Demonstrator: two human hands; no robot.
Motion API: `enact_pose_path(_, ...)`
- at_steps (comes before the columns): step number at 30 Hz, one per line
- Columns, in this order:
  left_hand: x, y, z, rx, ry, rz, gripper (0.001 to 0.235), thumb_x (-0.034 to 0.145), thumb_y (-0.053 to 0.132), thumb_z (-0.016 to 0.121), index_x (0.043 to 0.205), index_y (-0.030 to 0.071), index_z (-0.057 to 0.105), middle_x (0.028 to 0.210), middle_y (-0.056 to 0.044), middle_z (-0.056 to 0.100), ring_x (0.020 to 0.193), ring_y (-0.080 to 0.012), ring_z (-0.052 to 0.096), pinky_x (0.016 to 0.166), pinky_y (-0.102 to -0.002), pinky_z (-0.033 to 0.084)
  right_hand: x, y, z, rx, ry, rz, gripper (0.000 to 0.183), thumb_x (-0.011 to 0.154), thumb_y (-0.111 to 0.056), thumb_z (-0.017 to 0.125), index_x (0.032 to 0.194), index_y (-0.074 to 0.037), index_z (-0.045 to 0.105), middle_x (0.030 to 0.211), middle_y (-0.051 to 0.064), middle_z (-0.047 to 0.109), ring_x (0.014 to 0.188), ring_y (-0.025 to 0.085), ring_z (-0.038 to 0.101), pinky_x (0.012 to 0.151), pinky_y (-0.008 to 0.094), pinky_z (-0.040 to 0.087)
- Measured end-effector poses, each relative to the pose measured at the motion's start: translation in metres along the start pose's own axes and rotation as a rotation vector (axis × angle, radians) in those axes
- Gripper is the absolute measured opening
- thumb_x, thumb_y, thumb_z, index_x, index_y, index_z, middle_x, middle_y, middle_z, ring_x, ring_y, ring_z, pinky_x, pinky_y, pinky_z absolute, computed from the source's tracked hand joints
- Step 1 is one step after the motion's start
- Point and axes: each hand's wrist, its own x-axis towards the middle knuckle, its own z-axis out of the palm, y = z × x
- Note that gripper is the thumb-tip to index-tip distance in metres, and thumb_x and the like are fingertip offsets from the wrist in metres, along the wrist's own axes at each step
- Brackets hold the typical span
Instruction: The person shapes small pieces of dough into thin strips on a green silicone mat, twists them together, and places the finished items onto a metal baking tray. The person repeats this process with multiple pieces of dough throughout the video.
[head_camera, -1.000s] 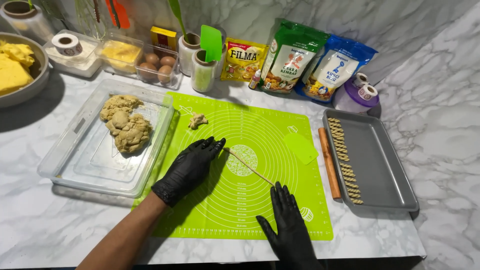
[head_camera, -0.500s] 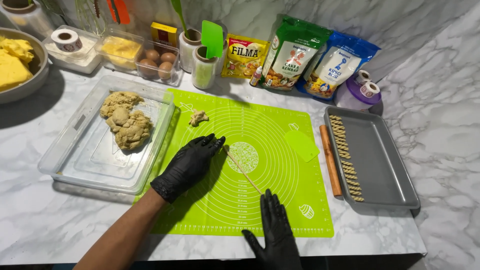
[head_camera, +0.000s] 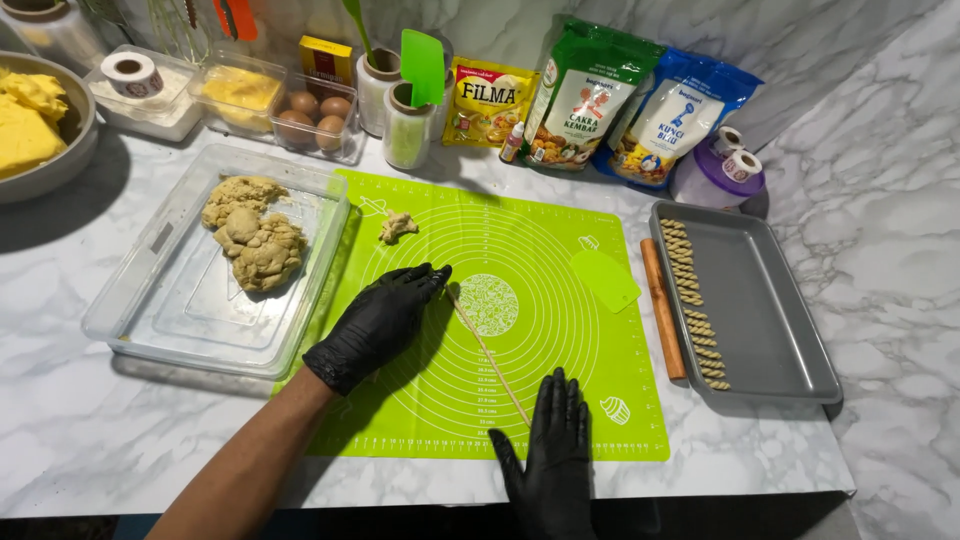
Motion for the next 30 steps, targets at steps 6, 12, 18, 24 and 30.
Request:
enact_pose_path(6, -0.001, -0.013, 0.01, -0.022, 0.048, 0.102, 0.065, 0.088, -0.002, 0.048, 0.151, 0.013, 0.051, 0.146, -0.011, 0.062, 0.133, -0.034, 0.059, 0.11, -0.046, 0.045, -0.026, -0.04, 0.018, -0.087, -0.037, -0.152, 0.115, 0.089, -0.081, 0.048, 0.161, 0.003, 0.017, 0.171, 0.025, 0.016, 0.158, 0.042, 0.015, 0.126, 0.05, 0.015)
enact_pose_path(12, 0.0, -0.017, 0.01, 0.01, -0.004, 0.14, 0.078, 0.078, -0.007, 0.05, 0.153, 0.015, 0.047, 0.148, -0.012, 0.06, 0.131, -0.0384, 0.057, 0.109, -0.05, 0.044, -0.025, -0.039, 0.012, -0.13, 0.034, -0.131, 0.097, 0.096, -0.069, 0.039, 0.162, 0.0, 0.02, 0.172, 0.019, 0.018, 0.159, 0.041, 0.017, 0.128, 0.049, 0.016)
enact_pose_path(18, 0.02, 0.049, -0.036, -0.355, 0.005, -0.379, 0.025, 0.101, 0.03, 0.044, 0.079, 0.021, 0.051, 0.081, 0.001, 0.062, 0.078, -0.0153, 0.057, 0.073, -0.041, 0.042, -0.037, -0.049, 0.009, 0.103, 0.063, -0.202, 0.052, 0.106, -0.036, 0.043, 0.155, -0.021, 0.047, 0.165, 0.012, 0.038, 0.153, 0.03, 0.035, 0.123, 0.043, 0.03)
enact_pose_path(24, 0.023, 0.0, 0.013, 0.189, 0.135, 0.118, 0.008, 0.093, 0.003, 0.063, 0.094, 0.008, 0.069, 0.081, -0.014, 0.066, 0.074, -0.0318, 0.064, 0.069, -0.044, 0.05, -0.062, -0.027, 0.048, 0.331, 0.163, -0.019, 0.04, 0.094, -0.018, 0.068, 0.134, -0.022, 0.07, 0.132, 0.004, 0.068, 0.122, 0.028, 0.066, 0.094, 0.043, 0.058)
enact_pose_path(30, 0.028, -0.032, 0.05, 0.356, -0.02, -0.086, 0.018, 0.09, 0.019, 0.055, 0.107, 0.017, 0.053, 0.09, -0.005, 0.055, 0.087, -0.0303, 0.063, 0.077, -0.041, 0.057, -0.027, -0.055, 0.001, 0.841, 0.005, 0.727, 0.036, 0.085, -0.024, 0.079, 0.12, -0.028, 0.08, 0.11, -0.005, 0.084, 0.098, 0.01, 0.081, 0.089, 0.026, 0.062)
